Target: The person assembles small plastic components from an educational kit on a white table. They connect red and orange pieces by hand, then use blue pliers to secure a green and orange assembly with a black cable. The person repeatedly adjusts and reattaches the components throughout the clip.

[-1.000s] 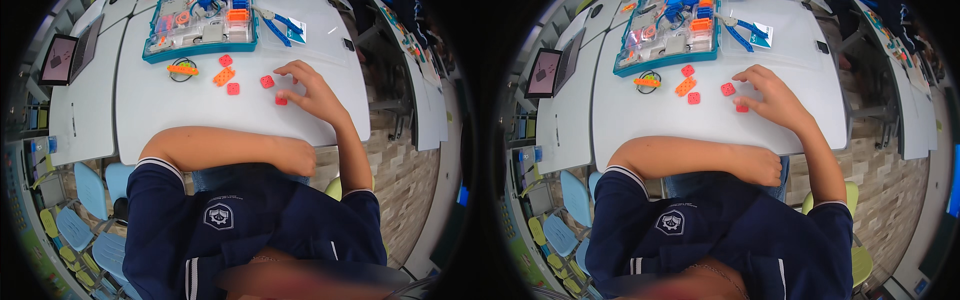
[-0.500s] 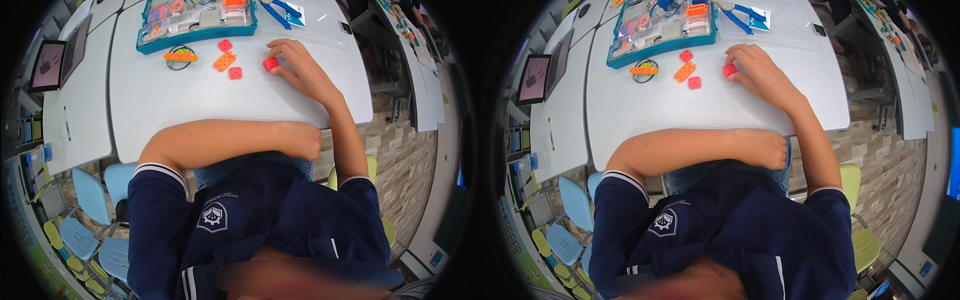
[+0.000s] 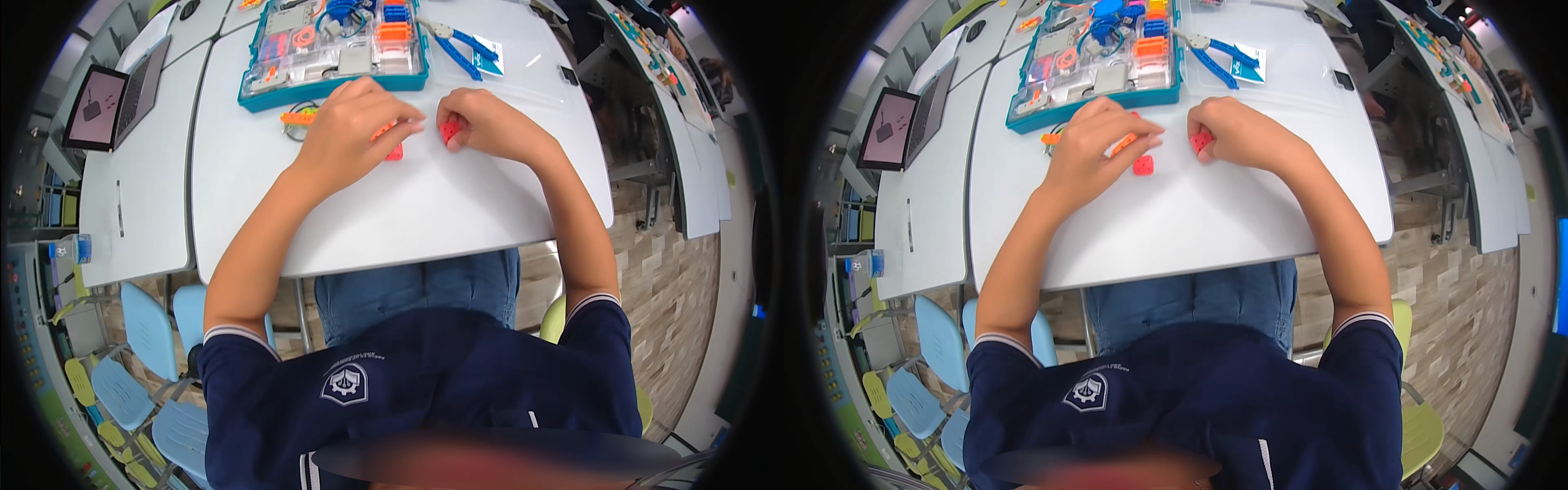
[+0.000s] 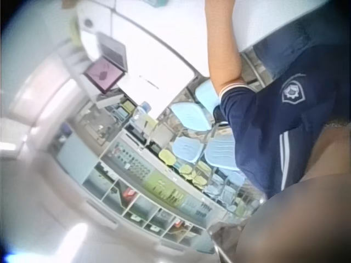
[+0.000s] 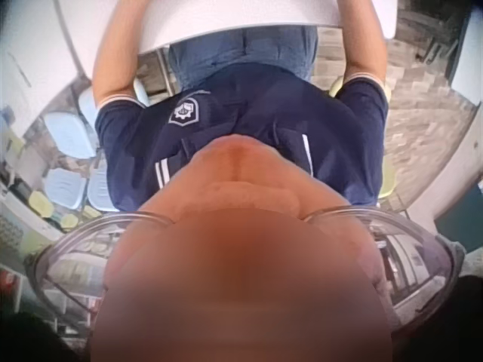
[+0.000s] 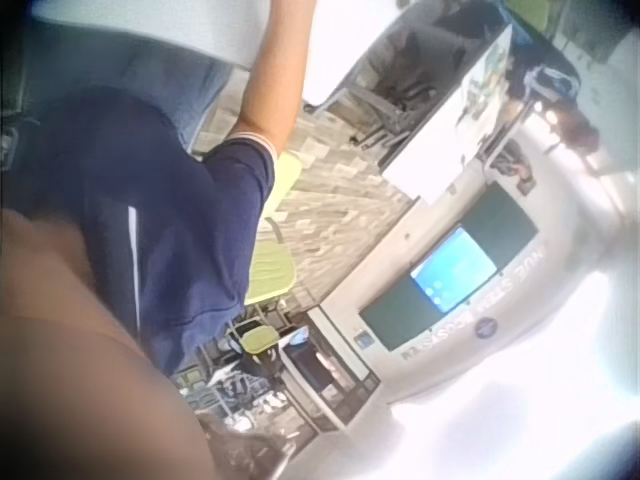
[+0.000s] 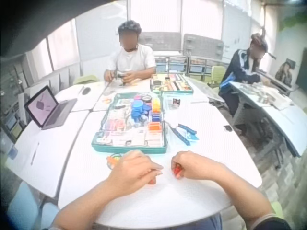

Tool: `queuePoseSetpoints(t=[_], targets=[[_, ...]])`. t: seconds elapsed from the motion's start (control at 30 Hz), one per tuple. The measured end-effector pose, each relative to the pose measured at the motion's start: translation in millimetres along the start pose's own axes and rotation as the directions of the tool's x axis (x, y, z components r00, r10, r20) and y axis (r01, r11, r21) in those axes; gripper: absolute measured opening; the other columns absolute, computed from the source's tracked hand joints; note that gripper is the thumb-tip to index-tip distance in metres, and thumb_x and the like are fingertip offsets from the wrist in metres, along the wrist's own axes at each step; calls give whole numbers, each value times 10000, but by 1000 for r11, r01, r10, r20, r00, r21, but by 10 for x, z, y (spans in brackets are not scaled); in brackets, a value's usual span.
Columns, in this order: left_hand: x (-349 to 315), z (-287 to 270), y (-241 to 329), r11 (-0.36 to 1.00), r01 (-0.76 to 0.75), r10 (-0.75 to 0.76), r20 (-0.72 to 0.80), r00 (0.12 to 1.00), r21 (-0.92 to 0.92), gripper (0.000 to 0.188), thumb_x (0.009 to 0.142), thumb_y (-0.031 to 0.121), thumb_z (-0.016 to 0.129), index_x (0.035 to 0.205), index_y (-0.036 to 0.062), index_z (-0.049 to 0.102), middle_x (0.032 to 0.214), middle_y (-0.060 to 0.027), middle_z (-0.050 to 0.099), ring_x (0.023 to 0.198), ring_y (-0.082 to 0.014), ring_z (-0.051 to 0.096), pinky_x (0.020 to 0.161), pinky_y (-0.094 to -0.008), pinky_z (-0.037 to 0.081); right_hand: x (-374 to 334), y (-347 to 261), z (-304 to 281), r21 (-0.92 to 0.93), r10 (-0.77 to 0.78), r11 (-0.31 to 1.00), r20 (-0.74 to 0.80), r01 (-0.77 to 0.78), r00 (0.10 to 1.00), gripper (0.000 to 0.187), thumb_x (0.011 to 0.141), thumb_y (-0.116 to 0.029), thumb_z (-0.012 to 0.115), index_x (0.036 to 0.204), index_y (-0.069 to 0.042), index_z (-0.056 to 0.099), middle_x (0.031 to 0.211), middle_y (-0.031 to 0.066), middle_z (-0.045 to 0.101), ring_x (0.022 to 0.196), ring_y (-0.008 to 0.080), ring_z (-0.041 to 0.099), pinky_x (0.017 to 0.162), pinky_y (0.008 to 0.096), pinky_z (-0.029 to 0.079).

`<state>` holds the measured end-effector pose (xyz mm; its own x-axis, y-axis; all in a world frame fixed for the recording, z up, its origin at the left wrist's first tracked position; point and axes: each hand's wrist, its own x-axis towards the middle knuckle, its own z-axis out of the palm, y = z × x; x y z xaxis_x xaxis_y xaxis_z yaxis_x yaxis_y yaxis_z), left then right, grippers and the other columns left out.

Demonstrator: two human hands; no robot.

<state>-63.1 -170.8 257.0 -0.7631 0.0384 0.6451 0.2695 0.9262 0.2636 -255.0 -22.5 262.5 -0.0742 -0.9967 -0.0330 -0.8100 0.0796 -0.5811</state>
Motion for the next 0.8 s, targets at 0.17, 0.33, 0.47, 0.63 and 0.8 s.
queuePoseSetpoints(t=[0.17,0.33,0.47,0.63,0.8], targets=[[-93,-48,62,987,78,-109,223,969,143,407,653,305,862,958,72,728,1014,-57,626,888,-243,563,818,-382,431,-13,-43,-70,-3,32,999,65,-32,997,244,699,51,764,914,10,657,894,142,667,840,281,647,758,369,522],[-133,-62,126,948,154,-227,257,939,278,412,655,280,860,968,50,723,996,-64,638,940,-241,555,846,-376,424,-105,-30,-33,41,14,999,18,-15,1000,267,703,43,754,947,-1,656,929,146,658,909,308,639,789,380,520],[-139,-17,116,946,202,-272,284,919,253,332,687,232,849,925,52,706,965,-72,643,946,-245,555,853,-381,427,-109,-31,23,-1,-28,1000,-81,28,996,264,703,52,749,941,-17,660,883,129,663,836,290,641,767,371,519],[-151,8,123,951,236,-285,270,920,199,238,723,172,827,839,68,647,919,-63,641,927,-251,557,860,-379,420,-98,-11,62,-72,-75,996,-224,60,972,250,704,68,734,930,-25,679,816,96,688,734,240,624,734,338,509],[-166,64,174,945,242,-294,247,923,220,240,732,159,821,888,75,659,924,-52,650,916,-247,550,865,-382,414,-100,67,-8,59,2,998,-271,14,963,193,753,51,732,927,-28,707,820,67,703,739,174,650,711,298,514]])
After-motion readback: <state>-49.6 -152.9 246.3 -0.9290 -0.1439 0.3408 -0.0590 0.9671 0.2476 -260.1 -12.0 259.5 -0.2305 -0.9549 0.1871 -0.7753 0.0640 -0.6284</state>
